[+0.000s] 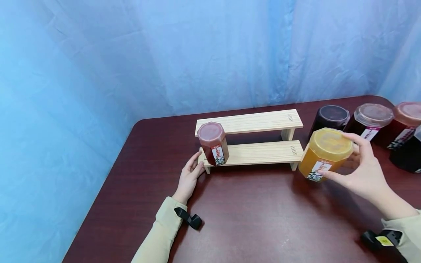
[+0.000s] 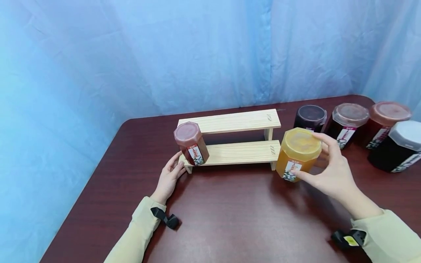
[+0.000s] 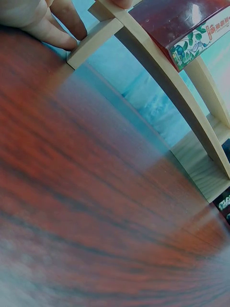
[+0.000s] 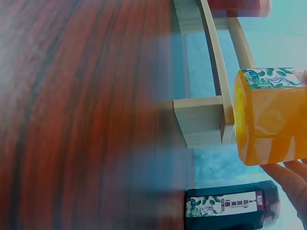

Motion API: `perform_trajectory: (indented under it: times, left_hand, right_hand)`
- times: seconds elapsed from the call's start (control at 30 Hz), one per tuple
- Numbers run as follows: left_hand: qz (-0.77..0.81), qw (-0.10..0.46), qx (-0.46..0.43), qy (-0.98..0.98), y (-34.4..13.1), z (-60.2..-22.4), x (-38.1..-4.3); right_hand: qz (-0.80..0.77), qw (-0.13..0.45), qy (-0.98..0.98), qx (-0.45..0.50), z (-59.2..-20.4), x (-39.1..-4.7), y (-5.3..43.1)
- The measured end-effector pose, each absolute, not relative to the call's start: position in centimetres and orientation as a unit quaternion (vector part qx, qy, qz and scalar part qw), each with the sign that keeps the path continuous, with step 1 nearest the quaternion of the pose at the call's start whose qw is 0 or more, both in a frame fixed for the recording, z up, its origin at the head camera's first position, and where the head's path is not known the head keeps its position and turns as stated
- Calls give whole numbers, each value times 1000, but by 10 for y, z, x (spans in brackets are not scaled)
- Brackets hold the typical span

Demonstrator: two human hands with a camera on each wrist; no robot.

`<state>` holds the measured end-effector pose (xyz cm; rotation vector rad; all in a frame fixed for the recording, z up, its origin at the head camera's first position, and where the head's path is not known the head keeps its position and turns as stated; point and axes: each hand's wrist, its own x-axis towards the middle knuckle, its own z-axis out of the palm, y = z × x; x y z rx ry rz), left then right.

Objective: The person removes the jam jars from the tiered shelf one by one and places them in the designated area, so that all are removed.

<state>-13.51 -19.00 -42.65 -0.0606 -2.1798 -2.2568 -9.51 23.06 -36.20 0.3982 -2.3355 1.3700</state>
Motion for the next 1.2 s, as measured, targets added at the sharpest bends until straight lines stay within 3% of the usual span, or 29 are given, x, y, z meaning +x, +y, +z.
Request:
perform_trajectory:
  times: [0.53,1.2]
  left_hand:
    - [-723,3,-17,-691,-188,-426,-136]
    - [-716,3,-14,-698,-190,-427,-135]
  right_hand:
    - [446,206,-865,102,-382,-102,261]
    - [457,161,-873,59,-381,-94,291]
